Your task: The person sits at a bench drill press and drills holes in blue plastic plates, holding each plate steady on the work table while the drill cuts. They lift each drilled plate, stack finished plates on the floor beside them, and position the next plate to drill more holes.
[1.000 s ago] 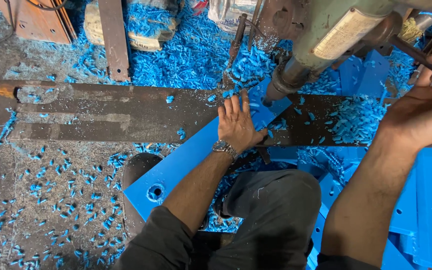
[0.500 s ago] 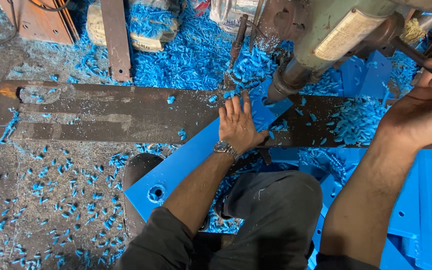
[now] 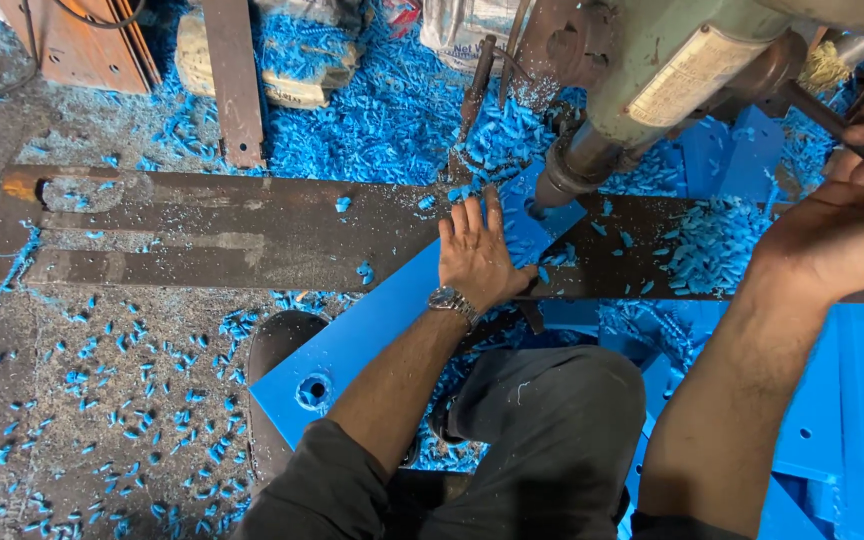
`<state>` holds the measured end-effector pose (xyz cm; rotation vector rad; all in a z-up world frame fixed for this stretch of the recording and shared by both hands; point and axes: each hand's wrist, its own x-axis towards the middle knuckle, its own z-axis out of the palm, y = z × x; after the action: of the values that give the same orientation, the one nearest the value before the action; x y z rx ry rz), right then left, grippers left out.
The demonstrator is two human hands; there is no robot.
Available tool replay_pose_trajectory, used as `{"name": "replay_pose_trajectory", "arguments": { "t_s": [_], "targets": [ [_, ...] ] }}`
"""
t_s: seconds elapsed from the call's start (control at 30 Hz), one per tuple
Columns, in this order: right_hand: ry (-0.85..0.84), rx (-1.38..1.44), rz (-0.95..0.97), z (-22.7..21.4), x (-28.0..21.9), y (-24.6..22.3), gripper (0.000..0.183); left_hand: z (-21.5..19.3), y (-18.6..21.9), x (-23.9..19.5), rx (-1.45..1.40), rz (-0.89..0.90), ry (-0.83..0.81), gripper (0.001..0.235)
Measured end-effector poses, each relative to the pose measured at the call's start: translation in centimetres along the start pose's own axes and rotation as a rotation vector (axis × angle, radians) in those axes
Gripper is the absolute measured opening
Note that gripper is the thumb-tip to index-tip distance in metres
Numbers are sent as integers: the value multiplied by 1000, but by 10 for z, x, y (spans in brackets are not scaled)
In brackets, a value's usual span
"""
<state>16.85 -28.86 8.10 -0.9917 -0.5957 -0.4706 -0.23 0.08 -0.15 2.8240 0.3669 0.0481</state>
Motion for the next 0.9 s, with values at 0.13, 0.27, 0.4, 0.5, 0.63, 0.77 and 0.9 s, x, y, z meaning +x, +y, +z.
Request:
{"name": "replay_pose_trajectory", "arguments": {
  "t_s": [0.13, 0.27, 0.4, 0.5, 0.63, 0.77, 0.9],
  "targets": [
    [127, 126, 114, -12, -7, 0, 31, -4, 1, -1, -15, -25, -66, 135],
    [85, 69, 49, 4, -2, -5, 30, -9, 2, 0, -9, -4, -96, 135],
    [75, 118, 66, -11, -11, -2, 39, -7, 3, 0, 5, -8, -90, 135],
    [26, 26, -36, 21, -2, -6, 29, 0, 1, -1, -41, -6, -50, 133],
    [211, 243, 109, -1, -7, -2, 29, 7, -1, -4, -13, -4, -16, 136],
    [-2, 54, 31, -12, 0, 6, 33, 5, 0, 0, -7, -5, -21, 136],
    [1, 56, 17, 0, -14, -6, 31, 4, 2, -1, 5, -16, -23, 135]
  ]
}}
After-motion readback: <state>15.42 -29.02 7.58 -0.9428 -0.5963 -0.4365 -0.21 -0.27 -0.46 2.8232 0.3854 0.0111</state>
